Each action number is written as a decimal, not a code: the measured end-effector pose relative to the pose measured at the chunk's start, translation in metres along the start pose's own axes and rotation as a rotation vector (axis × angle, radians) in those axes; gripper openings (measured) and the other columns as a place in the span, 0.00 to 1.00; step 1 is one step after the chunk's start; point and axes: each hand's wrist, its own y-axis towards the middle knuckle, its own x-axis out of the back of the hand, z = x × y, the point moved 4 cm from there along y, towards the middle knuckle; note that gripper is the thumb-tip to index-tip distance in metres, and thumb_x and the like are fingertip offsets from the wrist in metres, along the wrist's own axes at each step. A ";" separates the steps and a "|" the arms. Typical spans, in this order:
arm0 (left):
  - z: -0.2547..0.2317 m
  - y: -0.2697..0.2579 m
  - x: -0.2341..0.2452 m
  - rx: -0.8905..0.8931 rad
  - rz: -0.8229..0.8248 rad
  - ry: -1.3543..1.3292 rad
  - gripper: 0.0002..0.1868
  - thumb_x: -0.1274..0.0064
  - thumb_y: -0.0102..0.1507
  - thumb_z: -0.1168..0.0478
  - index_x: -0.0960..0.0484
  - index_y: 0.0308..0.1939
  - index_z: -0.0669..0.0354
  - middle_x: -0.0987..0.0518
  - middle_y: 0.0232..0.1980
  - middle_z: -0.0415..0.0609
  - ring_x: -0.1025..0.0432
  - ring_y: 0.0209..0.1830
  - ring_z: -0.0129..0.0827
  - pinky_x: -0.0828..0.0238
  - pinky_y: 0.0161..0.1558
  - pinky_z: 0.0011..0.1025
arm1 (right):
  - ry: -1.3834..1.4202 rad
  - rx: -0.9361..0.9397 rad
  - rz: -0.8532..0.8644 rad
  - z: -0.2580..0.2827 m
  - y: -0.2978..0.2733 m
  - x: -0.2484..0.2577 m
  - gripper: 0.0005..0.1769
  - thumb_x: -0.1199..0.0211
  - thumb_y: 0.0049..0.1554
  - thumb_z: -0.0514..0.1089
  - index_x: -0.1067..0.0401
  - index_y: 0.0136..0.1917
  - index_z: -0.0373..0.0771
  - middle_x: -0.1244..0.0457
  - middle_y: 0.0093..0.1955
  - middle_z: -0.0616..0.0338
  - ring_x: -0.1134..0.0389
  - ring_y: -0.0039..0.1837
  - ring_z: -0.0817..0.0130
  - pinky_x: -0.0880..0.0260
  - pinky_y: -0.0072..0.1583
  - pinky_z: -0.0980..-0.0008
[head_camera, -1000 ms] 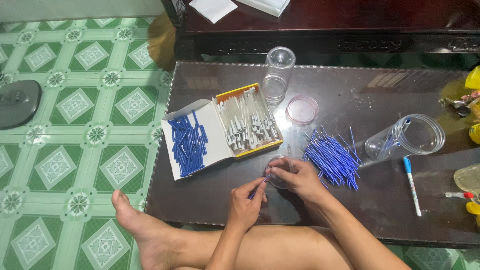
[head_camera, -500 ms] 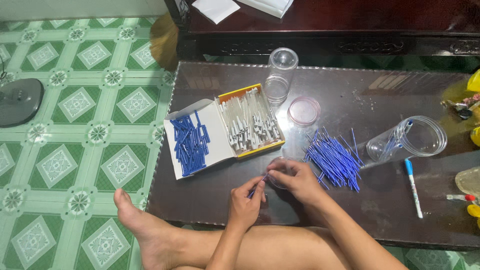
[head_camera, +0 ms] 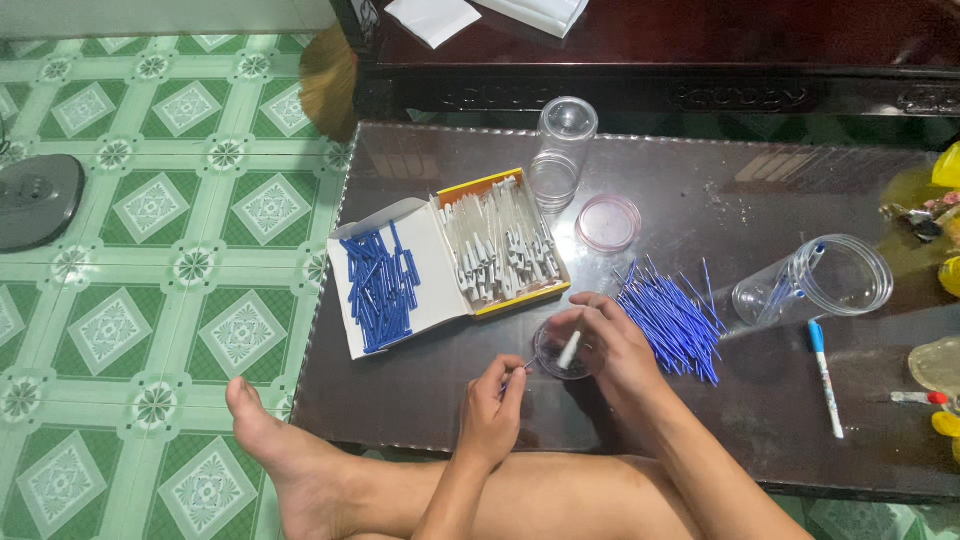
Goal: The person assembles pens by inserting ink refills into pen barrels, attaching the pen tips, and placing the finished pens into a plastic container.
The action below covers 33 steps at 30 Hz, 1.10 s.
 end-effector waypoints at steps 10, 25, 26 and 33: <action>-0.002 0.000 0.001 -0.053 -0.004 -0.045 0.12 0.55 0.69 0.52 0.19 0.38 0.50 0.35 0.19 0.36 0.45 0.19 0.25 0.47 0.28 0.31 | 0.147 0.016 0.201 -0.017 0.009 -0.003 0.05 0.45 0.63 0.42 0.39 0.52 0.44 0.33 0.66 0.34 0.26 0.57 0.43 0.24 0.58 0.50; -0.003 -0.002 0.003 0.010 0.014 0.088 0.13 0.58 0.65 0.47 0.29 0.48 0.46 0.16 0.29 0.37 0.27 0.22 0.40 0.37 0.32 0.39 | -0.301 0.021 0.186 -0.045 0.013 -0.004 0.09 0.35 0.60 0.42 0.27 0.47 0.32 0.36 0.36 0.53 0.31 0.37 0.66 0.27 0.41 0.69; -0.003 -0.002 0.003 0.028 0.021 0.108 0.14 0.57 0.65 0.47 0.30 0.49 0.45 0.16 0.28 0.37 0.27 0.22 0.40 0.36 0.32 0.39 | -0.312 0.068 0.230 -0.046 0.015 -0.004 0.08 0.34 0.59 0.40 0.27 0.44 0.33 0.35 0.34 0.53 0.31 0.34 0.67 0.30 0.36 0.73; 0.009 0.000 -0.004 -0.171 0.003 0.121 0.15 0.60 0.66 0.48 0.31 0.49 0.52 0.17 0.29 0.43 0.22 0.29 0.53 0.36 0.34 0.46 | -0.559 0.159 0.297 -0.041 0.010 -0.009 0.07 0.34 0.59 0.43 0.25 0.43 0.37 0.37 0.27 0.57 0.38 0.28 0.73 0.34 0.32 0.74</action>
